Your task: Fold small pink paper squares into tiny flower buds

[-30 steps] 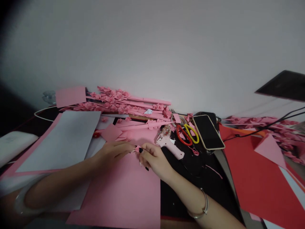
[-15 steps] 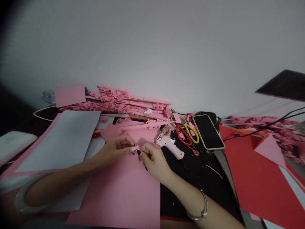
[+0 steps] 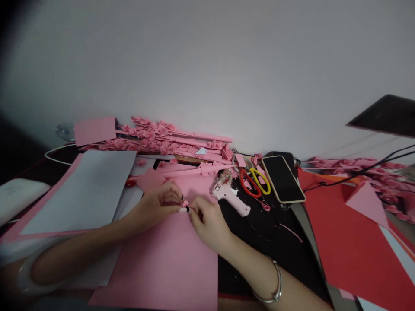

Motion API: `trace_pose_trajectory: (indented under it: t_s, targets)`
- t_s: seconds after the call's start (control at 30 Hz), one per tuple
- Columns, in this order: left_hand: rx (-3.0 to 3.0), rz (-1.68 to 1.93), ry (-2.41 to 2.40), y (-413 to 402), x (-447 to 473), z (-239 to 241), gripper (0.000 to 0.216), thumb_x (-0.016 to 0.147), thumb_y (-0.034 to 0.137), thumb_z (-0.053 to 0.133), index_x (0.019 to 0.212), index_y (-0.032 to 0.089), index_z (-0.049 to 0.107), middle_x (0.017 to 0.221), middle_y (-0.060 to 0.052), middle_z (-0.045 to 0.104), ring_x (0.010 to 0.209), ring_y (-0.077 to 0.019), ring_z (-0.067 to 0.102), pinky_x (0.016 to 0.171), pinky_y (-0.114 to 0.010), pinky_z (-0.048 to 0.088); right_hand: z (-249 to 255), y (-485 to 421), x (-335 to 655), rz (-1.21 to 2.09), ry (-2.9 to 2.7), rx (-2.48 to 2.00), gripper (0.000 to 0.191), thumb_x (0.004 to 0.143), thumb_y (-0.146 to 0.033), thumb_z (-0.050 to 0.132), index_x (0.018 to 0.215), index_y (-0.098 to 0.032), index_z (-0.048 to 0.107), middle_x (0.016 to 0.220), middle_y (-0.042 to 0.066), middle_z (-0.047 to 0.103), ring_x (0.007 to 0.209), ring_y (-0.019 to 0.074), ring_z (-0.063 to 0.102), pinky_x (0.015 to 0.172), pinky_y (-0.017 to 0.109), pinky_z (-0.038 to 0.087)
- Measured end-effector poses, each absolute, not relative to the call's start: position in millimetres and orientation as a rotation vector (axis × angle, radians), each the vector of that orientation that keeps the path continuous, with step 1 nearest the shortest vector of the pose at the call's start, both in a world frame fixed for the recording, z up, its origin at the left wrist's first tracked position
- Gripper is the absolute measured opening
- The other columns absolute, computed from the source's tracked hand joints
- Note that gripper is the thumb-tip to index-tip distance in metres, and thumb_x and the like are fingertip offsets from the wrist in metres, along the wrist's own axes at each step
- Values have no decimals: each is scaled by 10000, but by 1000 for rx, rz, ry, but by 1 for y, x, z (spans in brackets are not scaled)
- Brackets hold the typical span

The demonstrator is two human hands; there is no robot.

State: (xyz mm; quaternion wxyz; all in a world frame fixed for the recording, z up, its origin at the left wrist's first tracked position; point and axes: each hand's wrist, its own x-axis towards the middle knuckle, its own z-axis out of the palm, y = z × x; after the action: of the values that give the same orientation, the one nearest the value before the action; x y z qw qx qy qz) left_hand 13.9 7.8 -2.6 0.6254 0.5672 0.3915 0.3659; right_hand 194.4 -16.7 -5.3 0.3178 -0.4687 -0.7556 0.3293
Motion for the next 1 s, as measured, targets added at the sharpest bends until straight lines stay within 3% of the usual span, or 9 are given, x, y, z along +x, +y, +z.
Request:
trace_pose_trajectory:
  t_s: [0.37, 1.0]
  targets:
    - [1413, 849, 963, 6, 15, -3, 135, 707, 131, 645, 755, 196, 537, 772, 6, 639, 845, -201, 652, 789, -299, 484, -6, -18, 194, 756, -2043, -1266, 188, 820, -102, 469, 663, -196, 427, 549, -51, 439, 469, 95, 397, 470, 208, 302]
    - [1305, 857, 928, 8, 14, -7, 128, 711, 149, 663, 757, 189, 551, 787, 0, 666, 873, -202, 655, 814, -311, 499, -9, -17, 195, 676, -2106, -1290, 172, 835, -64, 428, 721, -191, 446, 601, -32, 475, 510, 110, 433, 518, 216, 317]
